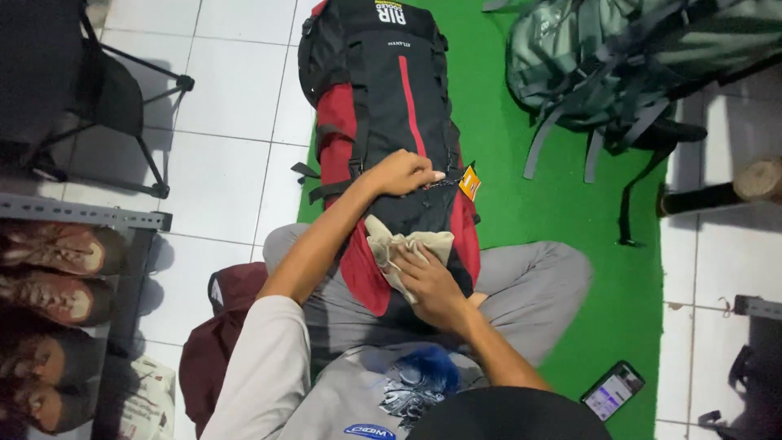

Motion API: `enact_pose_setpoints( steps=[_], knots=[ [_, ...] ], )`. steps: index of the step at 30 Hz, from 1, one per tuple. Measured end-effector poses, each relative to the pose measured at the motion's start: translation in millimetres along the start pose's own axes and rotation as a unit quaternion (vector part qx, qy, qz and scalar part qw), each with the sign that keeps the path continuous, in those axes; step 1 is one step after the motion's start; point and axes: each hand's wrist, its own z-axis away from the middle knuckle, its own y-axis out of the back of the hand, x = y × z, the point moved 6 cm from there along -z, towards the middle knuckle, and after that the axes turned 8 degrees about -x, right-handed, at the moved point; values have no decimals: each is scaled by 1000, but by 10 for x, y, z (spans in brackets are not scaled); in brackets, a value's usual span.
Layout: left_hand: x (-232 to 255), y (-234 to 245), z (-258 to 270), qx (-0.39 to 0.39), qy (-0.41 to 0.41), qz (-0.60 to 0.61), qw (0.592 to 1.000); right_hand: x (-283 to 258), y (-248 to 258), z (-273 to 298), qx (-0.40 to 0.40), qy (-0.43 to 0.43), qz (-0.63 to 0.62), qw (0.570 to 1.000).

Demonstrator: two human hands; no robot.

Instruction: The person cleans a backpack by hand with a cloth, wiping the front, back, and sides of the bag.

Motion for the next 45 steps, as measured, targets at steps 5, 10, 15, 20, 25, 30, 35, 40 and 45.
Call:
enact_pose_setpoints(
  steps=[5,10,15,20,25,30,35,40,45],
  knots=[
    [347,34,195,-61,121,-66,989,633,-1267,1861,40,-162,72,983],
    [-126,-330,-82,-65,214,-140,964,802,435,813,228,-479,-338,777],
    [-13,-478,-74,-48,229,-197,952,1024,729,149,326,-359,-153,861],
    [11,-270,189,38,44,45,997,288,957,-174,360,-250,186,879],
    [121,-214,370,46,23,118,992,368,660,-367,183,-232,201,934],
    [172,-216,478,58,14,152,987,429,422,-293,136,-228,203,942],
    [-15,-145,529,89,15,261,961,197,463,-16,77,-232,101,964],
    [-71,-168,483,83,38,269,959,645,1345,-140,230,-388,-83,889],
    [-149,-230,373,83,53,221,970,1141,900,-423,141,-428,-34,892]
  ],
)
